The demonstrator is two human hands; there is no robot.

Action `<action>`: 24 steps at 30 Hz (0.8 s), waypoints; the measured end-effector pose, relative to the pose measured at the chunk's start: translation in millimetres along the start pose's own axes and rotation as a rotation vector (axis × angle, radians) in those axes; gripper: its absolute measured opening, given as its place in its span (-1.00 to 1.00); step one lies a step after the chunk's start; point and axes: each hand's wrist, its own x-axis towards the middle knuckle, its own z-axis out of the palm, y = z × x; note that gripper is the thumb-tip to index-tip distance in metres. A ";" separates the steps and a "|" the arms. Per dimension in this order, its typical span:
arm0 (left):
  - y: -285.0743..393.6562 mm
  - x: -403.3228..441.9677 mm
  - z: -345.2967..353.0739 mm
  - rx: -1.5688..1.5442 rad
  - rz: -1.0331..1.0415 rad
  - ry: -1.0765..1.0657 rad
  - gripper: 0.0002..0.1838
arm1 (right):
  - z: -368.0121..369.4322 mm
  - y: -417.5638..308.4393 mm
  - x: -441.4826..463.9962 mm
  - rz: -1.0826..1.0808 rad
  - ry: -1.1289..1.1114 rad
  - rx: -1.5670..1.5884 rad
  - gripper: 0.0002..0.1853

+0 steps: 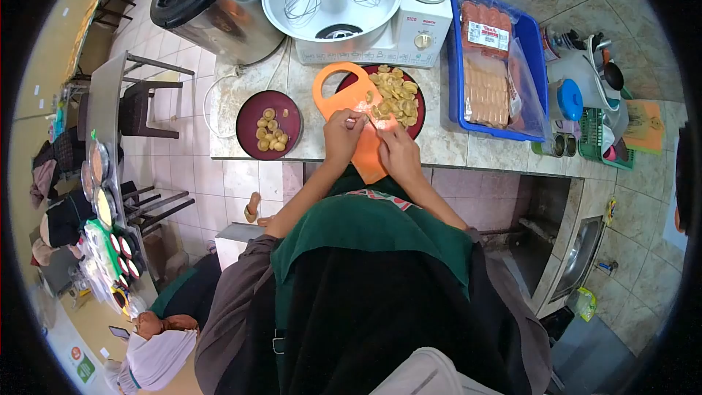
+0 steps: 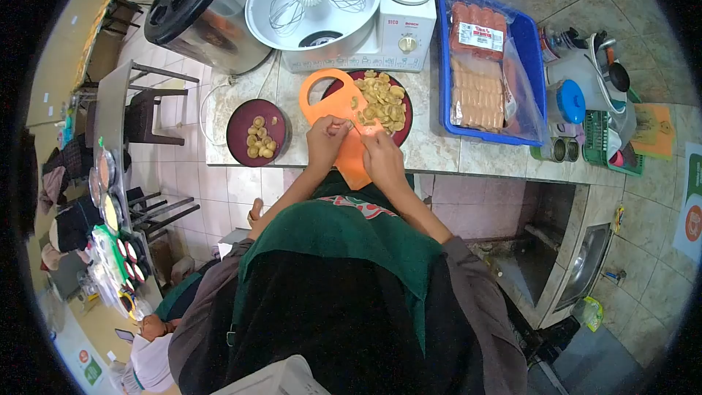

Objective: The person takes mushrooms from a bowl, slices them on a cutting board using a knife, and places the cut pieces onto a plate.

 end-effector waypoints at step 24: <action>-4.0 -0.9 1.9 -0.046 -0.067 0.061 -0.87 | -12.1 -6.8 -18.5 0.022 -0.063 -0.025 -0.70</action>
